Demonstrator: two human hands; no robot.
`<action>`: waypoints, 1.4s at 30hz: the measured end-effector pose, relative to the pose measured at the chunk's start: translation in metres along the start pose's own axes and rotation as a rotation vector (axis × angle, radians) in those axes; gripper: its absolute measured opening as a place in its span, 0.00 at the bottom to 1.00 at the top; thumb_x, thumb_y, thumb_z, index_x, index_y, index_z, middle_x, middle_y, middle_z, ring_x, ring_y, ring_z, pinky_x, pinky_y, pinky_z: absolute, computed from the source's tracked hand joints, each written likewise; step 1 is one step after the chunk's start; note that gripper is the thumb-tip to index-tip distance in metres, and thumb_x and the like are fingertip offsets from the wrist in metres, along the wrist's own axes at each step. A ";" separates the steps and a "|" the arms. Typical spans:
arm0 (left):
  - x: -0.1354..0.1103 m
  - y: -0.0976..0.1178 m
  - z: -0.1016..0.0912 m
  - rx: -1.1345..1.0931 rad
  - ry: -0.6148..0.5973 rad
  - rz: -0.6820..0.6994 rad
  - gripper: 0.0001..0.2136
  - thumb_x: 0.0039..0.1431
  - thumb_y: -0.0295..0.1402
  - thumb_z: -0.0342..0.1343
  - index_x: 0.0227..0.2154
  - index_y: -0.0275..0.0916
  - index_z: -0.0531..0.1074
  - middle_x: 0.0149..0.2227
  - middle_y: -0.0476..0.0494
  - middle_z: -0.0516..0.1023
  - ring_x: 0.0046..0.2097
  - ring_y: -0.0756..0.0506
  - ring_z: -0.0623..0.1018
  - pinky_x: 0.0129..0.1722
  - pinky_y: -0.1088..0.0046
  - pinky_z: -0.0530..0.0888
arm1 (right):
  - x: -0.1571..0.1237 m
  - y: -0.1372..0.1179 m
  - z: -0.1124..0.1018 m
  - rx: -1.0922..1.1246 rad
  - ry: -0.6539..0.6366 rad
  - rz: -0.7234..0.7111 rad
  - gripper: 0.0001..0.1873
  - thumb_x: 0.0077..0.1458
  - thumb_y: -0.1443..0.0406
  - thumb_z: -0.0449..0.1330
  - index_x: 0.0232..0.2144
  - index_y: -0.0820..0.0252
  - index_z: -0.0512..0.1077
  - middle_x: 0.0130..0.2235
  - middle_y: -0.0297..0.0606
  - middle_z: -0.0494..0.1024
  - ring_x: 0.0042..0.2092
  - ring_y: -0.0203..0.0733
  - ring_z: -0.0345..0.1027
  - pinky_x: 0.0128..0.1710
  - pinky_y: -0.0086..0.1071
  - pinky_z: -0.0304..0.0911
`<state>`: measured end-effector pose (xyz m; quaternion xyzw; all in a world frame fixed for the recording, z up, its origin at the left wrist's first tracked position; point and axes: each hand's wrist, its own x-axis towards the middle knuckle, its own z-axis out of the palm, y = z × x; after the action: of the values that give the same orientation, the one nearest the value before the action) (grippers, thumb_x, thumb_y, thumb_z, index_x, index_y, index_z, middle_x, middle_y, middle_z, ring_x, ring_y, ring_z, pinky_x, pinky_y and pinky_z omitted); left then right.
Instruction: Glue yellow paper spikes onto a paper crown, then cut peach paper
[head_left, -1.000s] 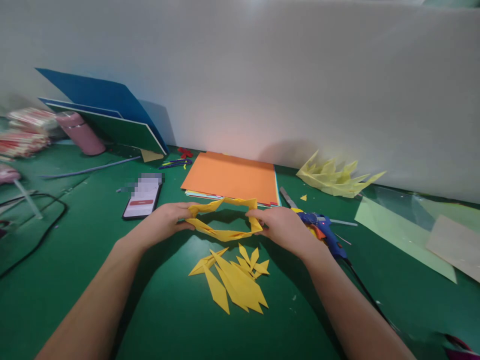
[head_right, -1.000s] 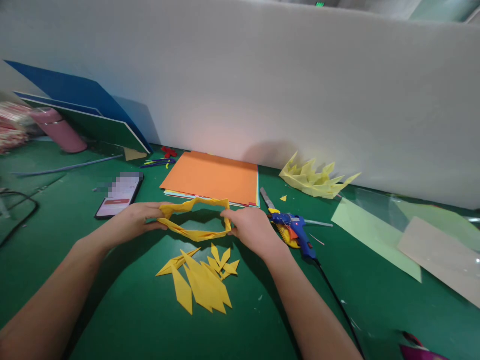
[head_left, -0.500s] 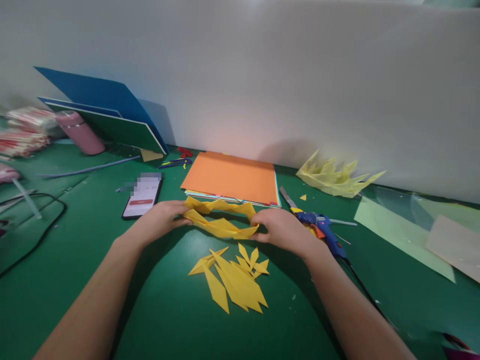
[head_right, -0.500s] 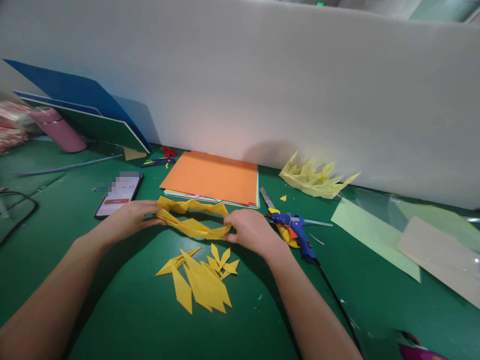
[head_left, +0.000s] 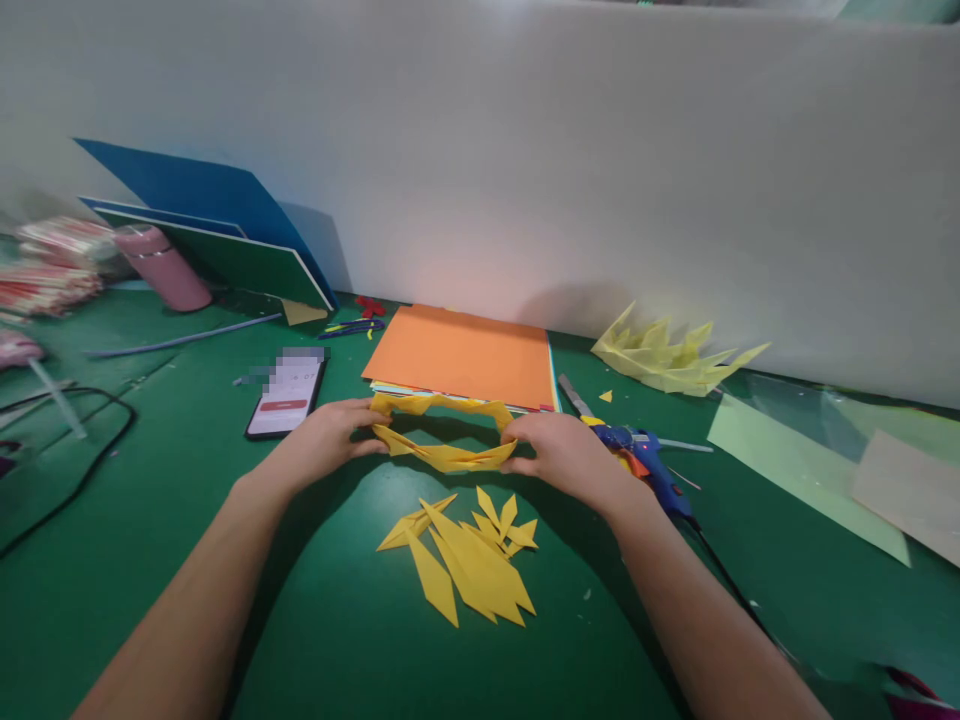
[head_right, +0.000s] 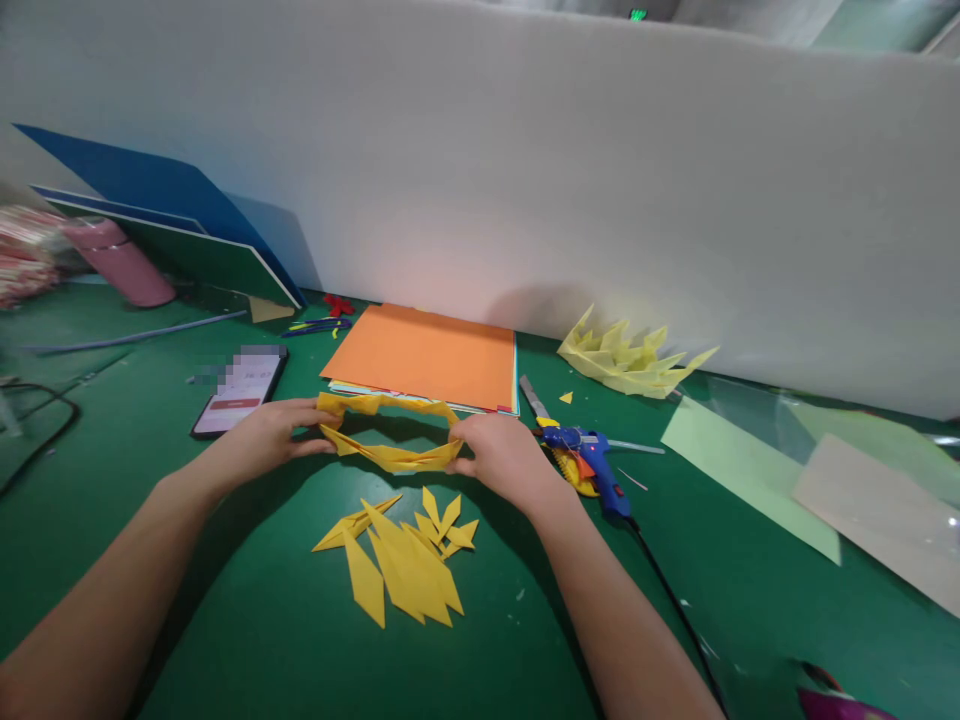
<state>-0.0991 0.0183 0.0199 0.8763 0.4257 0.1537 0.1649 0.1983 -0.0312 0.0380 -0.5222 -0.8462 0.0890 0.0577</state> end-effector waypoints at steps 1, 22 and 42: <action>0.000 0.001 0.001 -0.026 0.009 0.011 0.19 0.53 0.52 0.53 0.37 0.42 0.76 0.44 0.42 0.77 0.46 0.41 0.76 0.47 0.65 0.71 | 0.000 -0.001 -0.001 0.026 0.004 0.006 0.10 0.47 0.64 0.67 0.34 0.57 0.74 0.39 0.38 0.80 0.43 0.47 0.72 0.37 0.35 0.63; -0.006 0.042 -0.011 -0.095 0.321 0.069 0.10 0.54 0.41 0.56 0.35 0.41 0.67 0.49 0.41 0.66 0.54 0.41 0.67 0.55 0.59 0.64 | -0.068 0.036 -0.044 -0.103 0.310 0.424 0.15 0.53 0.52 0.56 0.33 0.56 0.67 0.34 0.40 0.75 0.30 0.45 0.69 0.24 0.33 0.58; -0.031 0.097 0.033 -0.165 -0.164 0.420 0.11 0.64 0.30 0.45 0.33 0.38 0.73 0.37 0.43 0.78 0.40 0.46 0.74 0.40 0.70 0.70 | -0.085 0.096 0.007 0.177 -0.075 0.752 0.28 0.50 0.41 0.46 0.28 0.57 0.68 0.33 0.45 0.78 0.33 0.51 0.72 0.29 0.36 0.61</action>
<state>-0.0359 -0.0684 0.0270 0.9388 0.2052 0.1473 0.2343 0.3190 -0.0659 0.0103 -0.7853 -0.5865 0.1955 0.0347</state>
